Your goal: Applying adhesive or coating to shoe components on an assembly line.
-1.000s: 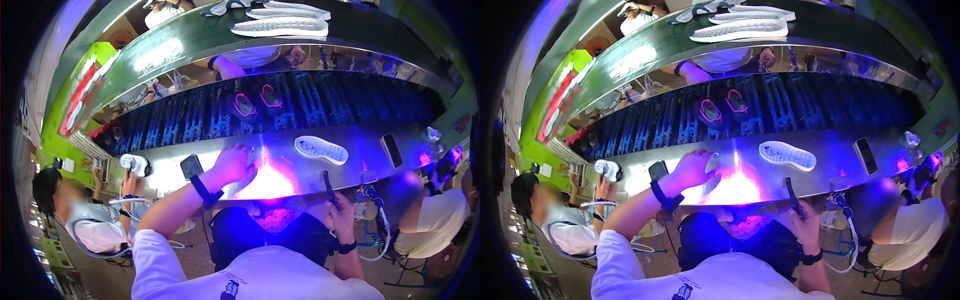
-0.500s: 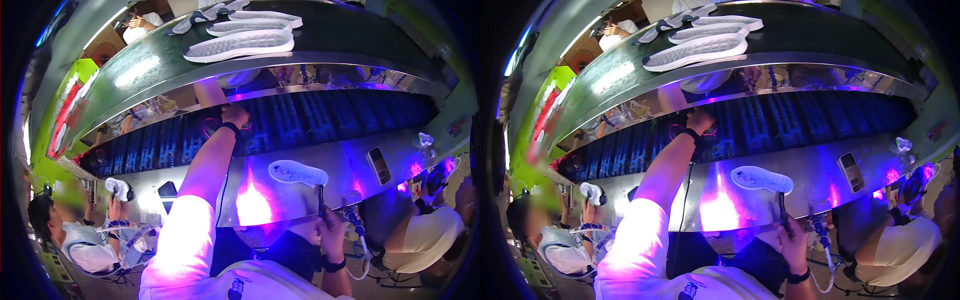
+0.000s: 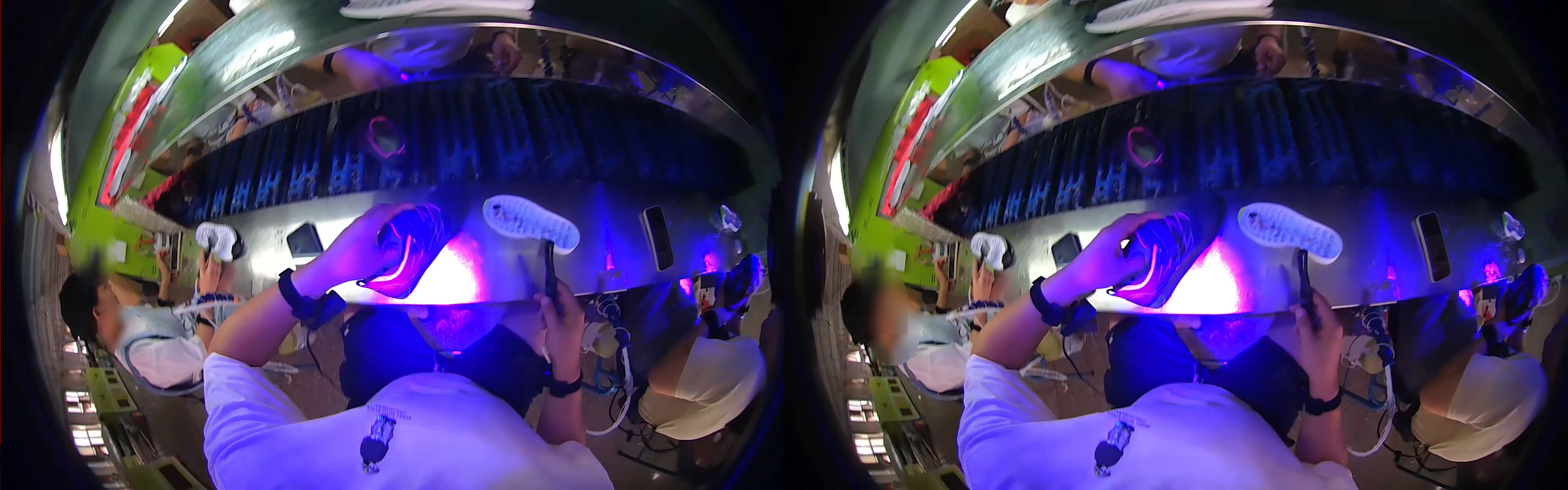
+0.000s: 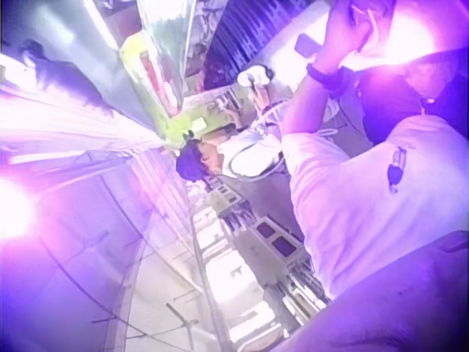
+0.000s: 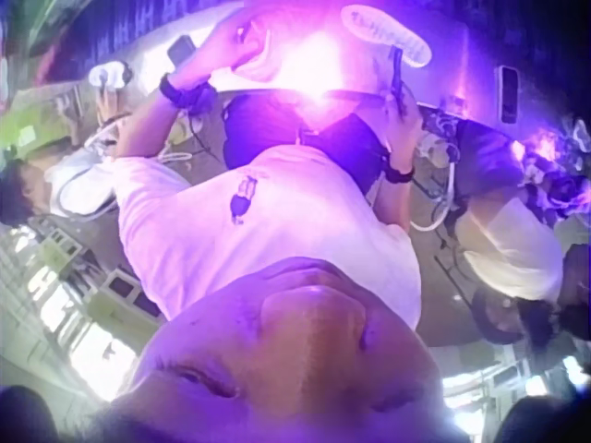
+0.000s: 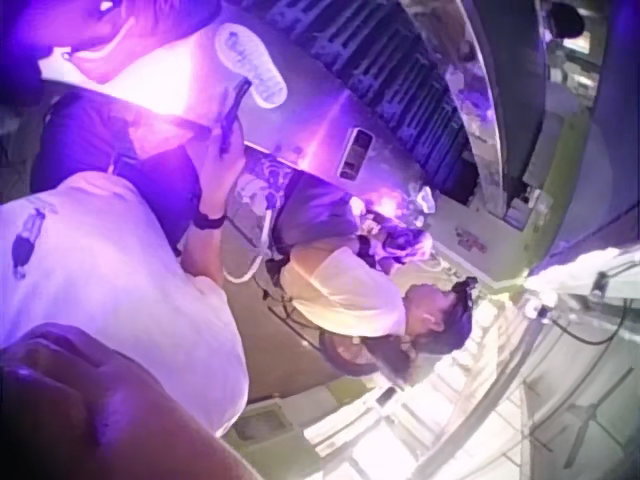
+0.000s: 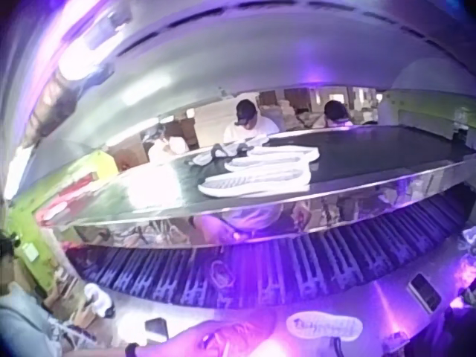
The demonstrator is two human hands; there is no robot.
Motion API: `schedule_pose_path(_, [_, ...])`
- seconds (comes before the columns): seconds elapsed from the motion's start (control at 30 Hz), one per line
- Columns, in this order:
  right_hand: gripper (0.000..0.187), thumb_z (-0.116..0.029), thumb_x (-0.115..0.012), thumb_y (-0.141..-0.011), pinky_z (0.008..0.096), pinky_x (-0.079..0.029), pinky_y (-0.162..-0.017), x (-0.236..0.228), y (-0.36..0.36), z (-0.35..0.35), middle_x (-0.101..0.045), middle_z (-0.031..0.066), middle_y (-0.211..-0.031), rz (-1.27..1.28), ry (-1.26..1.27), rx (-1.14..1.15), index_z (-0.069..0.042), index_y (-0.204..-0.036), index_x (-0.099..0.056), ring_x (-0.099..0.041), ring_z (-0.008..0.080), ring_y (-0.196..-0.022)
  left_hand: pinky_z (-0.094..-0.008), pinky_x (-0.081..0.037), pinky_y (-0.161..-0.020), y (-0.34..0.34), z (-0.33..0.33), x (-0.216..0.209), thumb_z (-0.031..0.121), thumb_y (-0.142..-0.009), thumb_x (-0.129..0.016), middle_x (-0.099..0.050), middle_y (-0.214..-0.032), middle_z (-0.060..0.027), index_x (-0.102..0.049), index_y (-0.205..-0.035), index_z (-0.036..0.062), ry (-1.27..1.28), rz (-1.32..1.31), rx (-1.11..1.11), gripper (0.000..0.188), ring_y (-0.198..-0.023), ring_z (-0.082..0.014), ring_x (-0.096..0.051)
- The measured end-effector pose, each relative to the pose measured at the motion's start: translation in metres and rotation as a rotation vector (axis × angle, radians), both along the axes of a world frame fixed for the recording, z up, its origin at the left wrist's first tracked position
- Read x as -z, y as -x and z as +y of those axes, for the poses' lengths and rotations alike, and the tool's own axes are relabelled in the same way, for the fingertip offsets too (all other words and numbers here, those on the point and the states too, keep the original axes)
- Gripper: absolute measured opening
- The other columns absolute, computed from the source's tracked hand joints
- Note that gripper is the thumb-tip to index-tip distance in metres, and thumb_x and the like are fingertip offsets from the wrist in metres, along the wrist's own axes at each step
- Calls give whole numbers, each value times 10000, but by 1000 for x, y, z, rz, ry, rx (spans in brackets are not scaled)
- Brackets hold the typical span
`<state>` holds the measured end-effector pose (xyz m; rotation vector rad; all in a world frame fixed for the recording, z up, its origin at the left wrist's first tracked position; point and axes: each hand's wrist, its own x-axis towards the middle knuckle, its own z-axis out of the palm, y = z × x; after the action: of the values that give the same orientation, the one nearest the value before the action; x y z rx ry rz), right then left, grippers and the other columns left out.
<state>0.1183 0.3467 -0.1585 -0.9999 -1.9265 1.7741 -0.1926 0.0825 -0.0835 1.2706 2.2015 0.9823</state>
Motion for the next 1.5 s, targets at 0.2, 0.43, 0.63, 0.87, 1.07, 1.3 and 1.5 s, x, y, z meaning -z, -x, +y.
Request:
schedule_pose_path(0.2, [373, -16, -621, -985, 228, -477, -605, -9, 7, -22, -736, 41, -962, 40, -45, -71, 13, -1357, -625, -577, 56, -675, -452, -540, -1015, -20, -19, -15, 233, -788, -778, -552, -1453, -168, -538, -1490, 135, 204, 271, 177, 749, -1232, -364, -627])
schedule_pose_path(0.43, [331, -35, -666, -978, 219, -463, -614, -30, -2, -28, -713, 31, -944, 6, -125, 17, 35, -1302, -650, -574, 55, -706, -567, -435, -1057, -95, 60, 44, 611, -817, -719, -616, -1278, -316, -434, -1487, -80, 305, 859, -119, 1004, -1172, -473, -608])
schedule_pose_path(0.63, [318, 25, -697, -947, 222, -497, -684, -75, -22, -24, -705, 30, -974, 68, -249, 27, 63, -1261, -669, -606, 74, -765, -497, -500, -944, -136, 32, 80, 411, -869, -678, -648, -1115, -198, -570, -1331, -30, 282, 1352, 208, 649, -1022, -333, -653])
schedule_pose_path(0.87, [334, 80, -698, -900, 227, -503, -786, -99, -8, -21, -705, 37, -997, 129, -405, -222, 48, -1232, -707, -625, 79, -873, -483, -517, -961, -100, -6, -10, 237, -728, -819, -620, -1292, -218, -530, -1427, -27, -207, 805, 108, 801, -1140, -373, -644])
schedule_pose_path(1.07, [311, 1, -734, -900, 293, -534, -832, -71, 32, -29, -749, 107, -1029, 94, -515, -365, 16, -1210, -730, -687, 153, -905, -521, -490, -1052, -135, -45, 5, 415, -704, -907, -570, -1395, -239, -452, -1480, -39, -393, 535, -299, 1007, -1208, -423, -612])
schedule_pose_path(1.3, [301, -60, -773, -900, 302, -526, -842, -43, 54, -57, -746, 87, -1022, 13, -422, -479, 14, -1190, -742, -674, 157, -928, -656, -332, -1171, -191, -93, 40, 401, -775, -871, -533, -1452, -294, -444, -1448, -97, -311, 494, -192, 940, -1382, -474, -511])
schedule_pose_path(1.5, [301, -114, -757, -908, 330, -509, -727, -30, 75, -78, -701, 106, -869, 56, -553, -505, -14, -1192, -747, -650, 201, -774, -678, -331, -1159, -200, -106, 58, 305, -842, -809, -568, -1421, -282, -471, -1422, -84, -249, 546, -99, 776, -1382, -457, -526])
